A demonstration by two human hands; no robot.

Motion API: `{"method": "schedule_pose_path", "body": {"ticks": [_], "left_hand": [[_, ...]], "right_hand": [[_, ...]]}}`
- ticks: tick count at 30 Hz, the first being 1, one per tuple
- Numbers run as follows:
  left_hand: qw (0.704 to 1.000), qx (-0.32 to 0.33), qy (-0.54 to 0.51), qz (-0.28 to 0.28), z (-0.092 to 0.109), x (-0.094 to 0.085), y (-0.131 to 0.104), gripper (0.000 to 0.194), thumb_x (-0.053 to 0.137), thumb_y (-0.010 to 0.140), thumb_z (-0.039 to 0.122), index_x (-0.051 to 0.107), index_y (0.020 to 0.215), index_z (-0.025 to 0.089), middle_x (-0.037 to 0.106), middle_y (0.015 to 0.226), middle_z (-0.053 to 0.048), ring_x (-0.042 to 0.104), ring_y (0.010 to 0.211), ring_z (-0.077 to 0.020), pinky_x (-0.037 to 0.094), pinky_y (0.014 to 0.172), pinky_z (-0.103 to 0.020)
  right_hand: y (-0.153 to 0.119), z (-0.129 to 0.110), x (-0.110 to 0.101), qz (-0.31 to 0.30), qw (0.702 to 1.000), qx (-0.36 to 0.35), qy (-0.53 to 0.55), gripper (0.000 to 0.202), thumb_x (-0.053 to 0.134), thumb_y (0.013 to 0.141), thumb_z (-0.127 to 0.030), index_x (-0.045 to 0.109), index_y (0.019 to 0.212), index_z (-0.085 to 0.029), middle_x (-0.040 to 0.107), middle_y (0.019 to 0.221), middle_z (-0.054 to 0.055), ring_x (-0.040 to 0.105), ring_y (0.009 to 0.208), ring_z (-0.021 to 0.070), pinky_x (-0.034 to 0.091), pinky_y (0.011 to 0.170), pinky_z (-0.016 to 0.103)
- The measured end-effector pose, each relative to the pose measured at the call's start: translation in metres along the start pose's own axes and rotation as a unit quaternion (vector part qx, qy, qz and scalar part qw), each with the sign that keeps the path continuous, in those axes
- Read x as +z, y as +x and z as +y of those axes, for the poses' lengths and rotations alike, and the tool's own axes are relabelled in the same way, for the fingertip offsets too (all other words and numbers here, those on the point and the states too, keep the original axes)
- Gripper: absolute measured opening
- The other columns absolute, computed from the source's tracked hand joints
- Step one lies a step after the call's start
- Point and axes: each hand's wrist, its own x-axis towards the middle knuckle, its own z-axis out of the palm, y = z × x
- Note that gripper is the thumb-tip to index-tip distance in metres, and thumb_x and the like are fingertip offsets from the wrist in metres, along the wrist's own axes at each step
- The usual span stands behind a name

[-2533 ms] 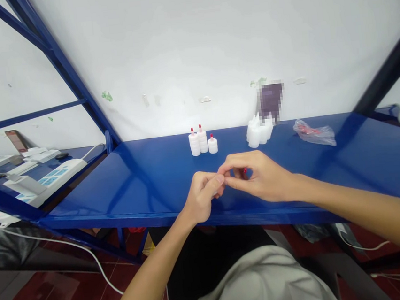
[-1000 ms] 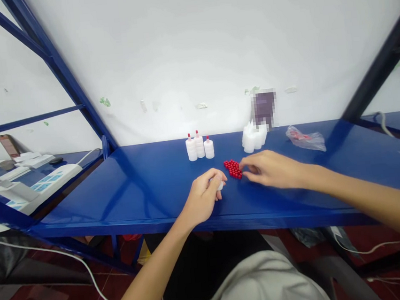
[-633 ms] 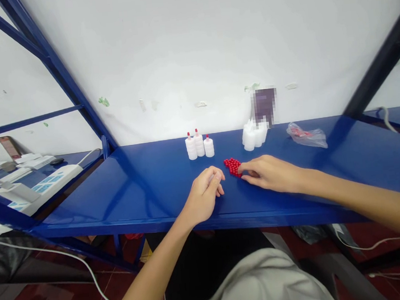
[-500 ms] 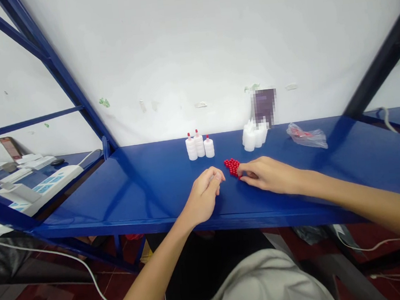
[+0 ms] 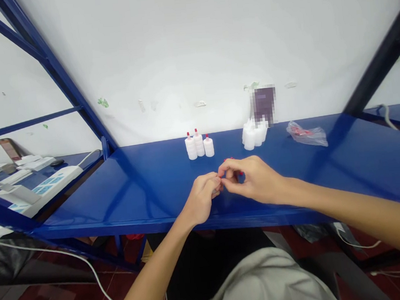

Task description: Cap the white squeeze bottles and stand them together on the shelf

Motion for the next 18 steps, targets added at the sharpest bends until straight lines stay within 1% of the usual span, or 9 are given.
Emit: {"method": "schedule_pose_path", "body": {"ticks": [2,5,8,10,15,17,18], "left_hand": [[1.000,0.002,0.001,-0.004,0.000,-0.001,-0.001,0.032,0.046,0.093,0.036,0.038,0.068,0.018,0.030,0.066,0.004,0.026,0.061,-0.0097,0.024,0.057,-0.027],[1.000,0.006,0.027,-0.006,0.001,-0.002,-0.003,0.032,0.046,0.092,0.035,0.039,0.067,0.018,0.030,0.065,0.004,0.027,0.061,-0.0097,0.024,0.057,-0.027],[0.998,0.015,0.058,-0.013,0.002,-0.003,-0.004,0.027,0.045,0.089,0.030,0.041,0.066,0.017,0.032,0.066,0.003,0.028,0.061,-0.0098,0.024,0.057,-0.028],[0.997,0.016,0.070,-0.017,0.001,-0.004,-0.005,0.022,0.043,0.087,0.025,0.043,0.067,0.016,0.034,0.067,0.003,0.028,0.061,-0.0098,0.024,0.057,-0.027],[0.997,0.011,0.081,0.013,0.000,-0.004,-0.006,0.020,0.044,0.084,0.023,0.043,0.065,0.016,0.031,0.064,0.003,0.025,0.059,-0.0085,0.023,0.053,-0.024],[0.998,0.019,0.047,0.025,0.001,-0.003,-0.006,0.014,0.047,0.085,0.024,0.048,0.074,0.016,0.035,0.065,0.005,0.028,0.056,-0.0073,0.024,0.052,-0.022],[0.999,0.024,0.021,0.036,0.002,-0.002,-0.006,0.011,0.048,0.087,0.027,0.053,0.086,0.017,0.039,0.066,0.005,0.031,0.054,-0.0069,0.026,0.051,-0.021]], "right_hand": [[0.001,0.000,0.001,0.002,1.000,-0.001,0.006,0.008,0.055,0.087,-0.016,0.061,0.091,-0.018,0.066,0.068,-0.003,0.058,0.058,0.0098,0.044,0.061,0.023],[0.001,-0.002,0.000,-0.016,1.000,0.002,0.022,0.009,0.056,0.085,-0.015,0.063,0.091,-0.018,0.066,0.067,-0.003,0.058,0.059,0.0100,0.044,0.060,0.023],[0.000,-0.003,0.000,-0.032,0.999,0.001,0.038,0.010,0.056,0.086,-0.015,0.064,0.091,-0.017,0.065,0.067,-0.003,0.057,0.059,0.0100,0.043,0.058,0.022],[0.001,-0.003,0.002,-0.030,0.999,-0.011,0.035,0.011,0.056,0.085,-0.014,0.065,0.091,-0.017,0.064,0.067,-0.003,0.056,0.058,0.0099,0.043,0.058,0.023],[0.003,0.000,0.012,-0.046,0.997,-0.022,0.054,0.010,0.056,0.086,-0.015,0.064,0.091,-0.018,0.064,0.067,-0.002,0.055,0.059,0.0102,0.044,0.060,0.023],[0.005,0.001,0.014,-0.048,0.995,-0.014,0.081,0.007,0.057,0.086,-0.017,0.064,0.089,-0.018,0.062,0.066,-0.003,0.054,0.058,0.0100,0.044,0.059,0.023],[0.007,0.002,0.013,-0.045,0.994,-0.007,0.096,0.007,0.057,0.086,-0.018,0.063,0.089,-0.018,0.061,0.065,-0.003,0.054,0.058,0.0100,0.044,0.058,0.023]]}}
